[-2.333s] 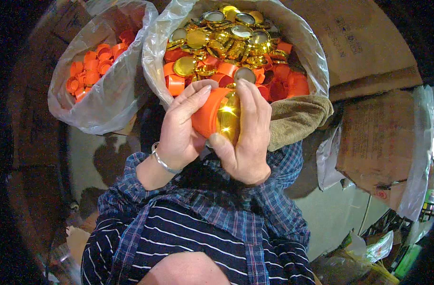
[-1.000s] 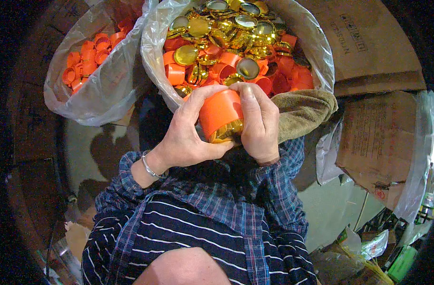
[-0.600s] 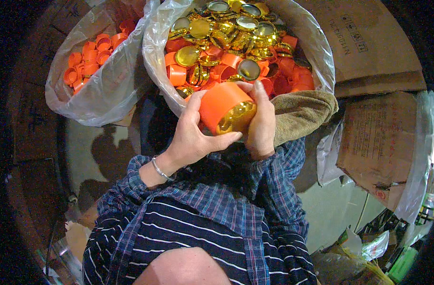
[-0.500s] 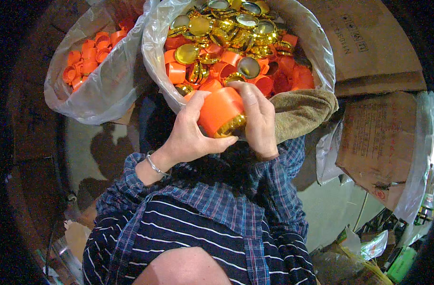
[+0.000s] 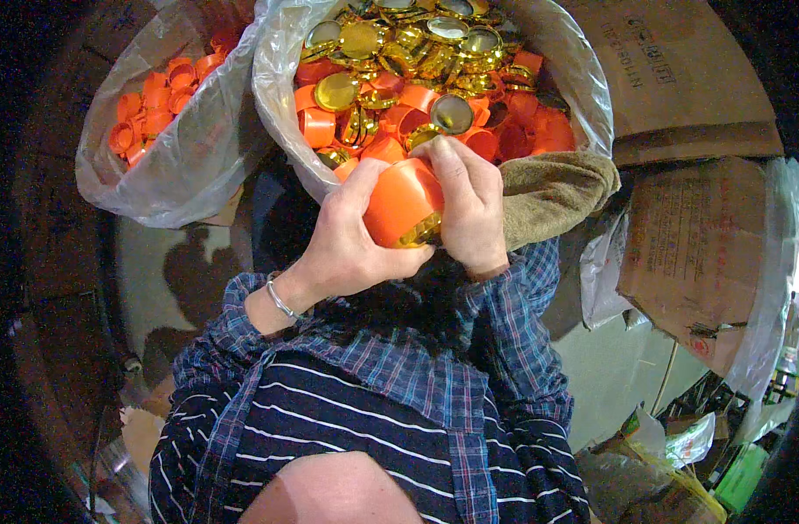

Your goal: The person repeatedly picks orange plastic cups and gold-colored lids from a large bag, presses the lids onto the cups, and returns the assembled units to the same bag. The process is continuous and repetitive, with no visible change in the overall quantity of items.

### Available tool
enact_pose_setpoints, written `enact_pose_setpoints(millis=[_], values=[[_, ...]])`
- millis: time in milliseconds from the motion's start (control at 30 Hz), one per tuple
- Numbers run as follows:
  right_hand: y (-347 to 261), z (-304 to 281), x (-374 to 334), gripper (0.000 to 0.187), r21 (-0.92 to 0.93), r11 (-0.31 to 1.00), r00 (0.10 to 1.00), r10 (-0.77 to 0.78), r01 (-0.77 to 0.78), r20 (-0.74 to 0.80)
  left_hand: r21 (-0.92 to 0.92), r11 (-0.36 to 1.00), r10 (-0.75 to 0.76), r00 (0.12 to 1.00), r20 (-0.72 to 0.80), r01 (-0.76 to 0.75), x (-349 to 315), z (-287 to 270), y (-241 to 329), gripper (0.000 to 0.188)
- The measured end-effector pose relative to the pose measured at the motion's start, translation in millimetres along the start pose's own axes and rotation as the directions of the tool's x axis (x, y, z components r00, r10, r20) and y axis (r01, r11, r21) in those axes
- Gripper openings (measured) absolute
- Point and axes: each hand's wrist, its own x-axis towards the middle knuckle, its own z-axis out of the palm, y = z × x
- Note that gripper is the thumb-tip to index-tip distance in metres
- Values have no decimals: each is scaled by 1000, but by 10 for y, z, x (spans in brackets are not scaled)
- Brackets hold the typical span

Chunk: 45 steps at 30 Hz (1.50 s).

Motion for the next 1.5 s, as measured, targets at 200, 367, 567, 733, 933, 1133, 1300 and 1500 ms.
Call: enact_pose_setpoints(millis=[200,367,567,733,933,1133,1300,1500], values=[[75,-121,92,50,634,725,950,309,-270,52,-615,780,26,977,210,111,69,-148,-36,62],[105,48,132,53,676,674,910,415,-296,-15,-727,667,-149,985,82,162,-9,-19,-173,40],[274,370,-182,57,-480,798,860,-486,364,-157,-890,439,-426,900,-89,120,59,140,-219,32],[262,362,-195,73,-626,570,753,-657,532,41,-904,281,-447,878,173,321,19,-45,-177,49],[47,305,6,87,-500,621,795,-516,604,319,-787,595,-443,883,-153,162,113,-758,-275,36],[132,-579,660,36,-672,728,954,88,135,287,346,884,129,548,-826,313,502,-2819,-165,63],[825,-812,1289,46,-927,302,789,503,222,353,234,969,99,757,-645,73,358,-2465,-513,40],[1715,-885,1494,56,-949,-15,689,691,314,217,310,946,133,986,-95,-98,290,-1222,-507,13]])
